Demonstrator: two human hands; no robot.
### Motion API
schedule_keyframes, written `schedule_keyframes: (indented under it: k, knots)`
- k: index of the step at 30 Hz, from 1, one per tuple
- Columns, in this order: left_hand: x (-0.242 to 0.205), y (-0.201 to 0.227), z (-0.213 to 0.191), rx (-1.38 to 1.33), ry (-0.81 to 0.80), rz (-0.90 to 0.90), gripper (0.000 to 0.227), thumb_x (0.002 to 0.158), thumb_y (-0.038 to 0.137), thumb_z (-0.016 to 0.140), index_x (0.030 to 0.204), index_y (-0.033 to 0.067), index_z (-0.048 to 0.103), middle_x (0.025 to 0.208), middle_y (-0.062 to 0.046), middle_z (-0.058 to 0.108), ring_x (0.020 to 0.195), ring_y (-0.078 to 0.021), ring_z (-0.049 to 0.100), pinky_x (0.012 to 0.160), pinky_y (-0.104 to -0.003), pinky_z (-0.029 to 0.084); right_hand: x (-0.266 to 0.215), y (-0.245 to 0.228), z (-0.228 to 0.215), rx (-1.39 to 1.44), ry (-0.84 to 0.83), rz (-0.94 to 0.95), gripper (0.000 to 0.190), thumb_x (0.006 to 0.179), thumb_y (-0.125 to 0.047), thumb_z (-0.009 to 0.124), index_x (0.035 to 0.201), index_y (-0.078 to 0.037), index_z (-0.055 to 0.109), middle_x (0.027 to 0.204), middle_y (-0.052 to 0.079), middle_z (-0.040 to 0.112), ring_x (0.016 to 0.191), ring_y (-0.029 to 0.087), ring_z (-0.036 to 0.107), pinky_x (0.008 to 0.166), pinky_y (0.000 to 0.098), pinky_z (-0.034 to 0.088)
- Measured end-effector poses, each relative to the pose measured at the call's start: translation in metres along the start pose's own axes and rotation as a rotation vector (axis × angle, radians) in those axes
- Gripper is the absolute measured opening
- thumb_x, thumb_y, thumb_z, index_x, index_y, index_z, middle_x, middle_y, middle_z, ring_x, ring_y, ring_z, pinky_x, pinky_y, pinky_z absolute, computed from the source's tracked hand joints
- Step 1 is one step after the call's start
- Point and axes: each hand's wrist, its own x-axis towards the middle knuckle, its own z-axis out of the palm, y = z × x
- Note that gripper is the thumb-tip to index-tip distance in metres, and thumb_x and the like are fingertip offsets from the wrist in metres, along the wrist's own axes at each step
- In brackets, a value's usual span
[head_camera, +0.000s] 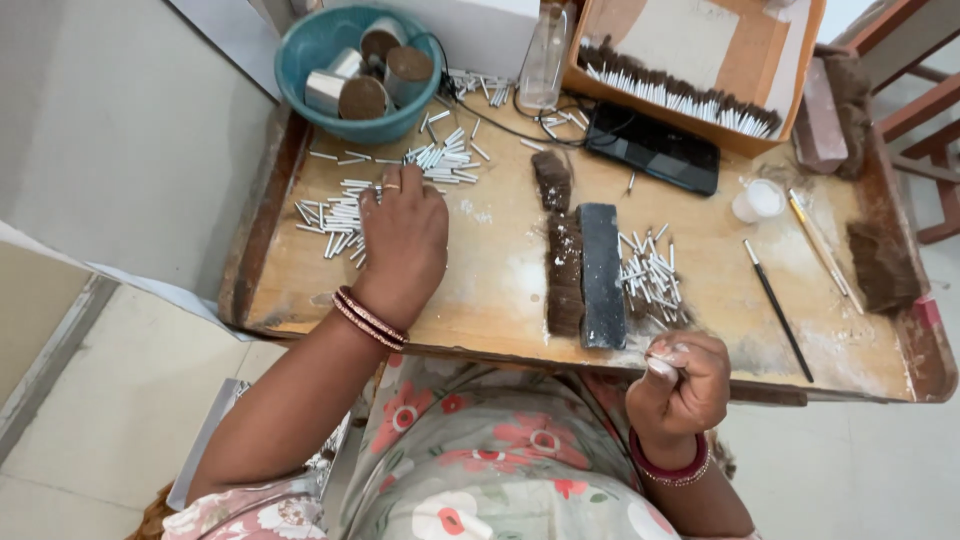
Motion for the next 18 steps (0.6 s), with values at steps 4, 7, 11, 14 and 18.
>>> schedule_keyframes:
  k: [4,7,11,14,18]
  knots:
    - [0.002,-0.002,0.000,0.029,0.020,0.007,0.024,0.075,0.011,0.069,0.098,0.0019,0.071,0.115,-0.015,0.059,0.118,-0.0331,0.054,0.097,-0.053,0.044,0.003,-0.005,-0.007,-0.102,-0.016,0.000,0.029,0.109,-0.029,0.060,0.101,-0.002,0.053,0.094,0.012,0.062,0.076,0.019,0.061,0.068,0.0265,0.051]
    - [0.003,0.001,-0.003,-0.006,-0.056,0.009,0.027,0.077,0.008,0.067,0.102,-0.0006,0.068,0.112,-0.016,0.059,0.111,-0.0334,0.058,0.092,-0.051,0.048,0.005,-0.007,-0.009,-0.141,-0.019,0.006,0.029,0.109,-0.028,0.060,0.098,-0.002,0.055,0.093,0.012,0.063,0.081,0.021,0.061,0.070,0.0275,0.050]
    - [-0.013,0.033,-0.038,-0.473,0.032,0.068,0.019,0.091,-0.002,0.058,0.110,0.0000,0.062,0.103,-0.017,0.061,0.098,-0.0365,0.062,0.081,-0.046,0.052,0.002,-0.006,-0.010,-0.125,-0.028,0.079,0.030,0.108,-0.029,0.061,0.099,-0.001,0.055,0.095,0.011,0.062,0.080,0.018,0.060,0.070,0.0265,0.049]
    - [-0.031,0.070,-0.056,-0.800,0.065,0.184,0.023,0.093,-0.002,0.058,0.115,0.0036,0.061,0.098,-0.017,0.063,0.092,-0.0374,0.062,0.078,-0.045,0.051,-0.004,-0.006,-0.007,-0.030,-0.042,0.180,0.029,0.108,-0.029,0.062,0.100,-0.002,0.055,0.097,0.010,0.061,0.079,0.015,0.058,0.068,0.0247,0.048]
    - [-0.057,0.116,-0.047,-1.536,-0.087,0.216,0.011,0.105,0.004,0.059,0.115,0.0016,0.059,0.102,-0.013,0.068,0.092,-0.0240,0.069,0.083,-0.032,0.056,-0.007,-0.008,0.008,0.364,0.006,0.329,0.027,0.107,-0.027,0.068,0.103,-0.003,0.056,0.098,0.008,0.056,0.079,0.013,0.053,0.066,0.0239,0.048]
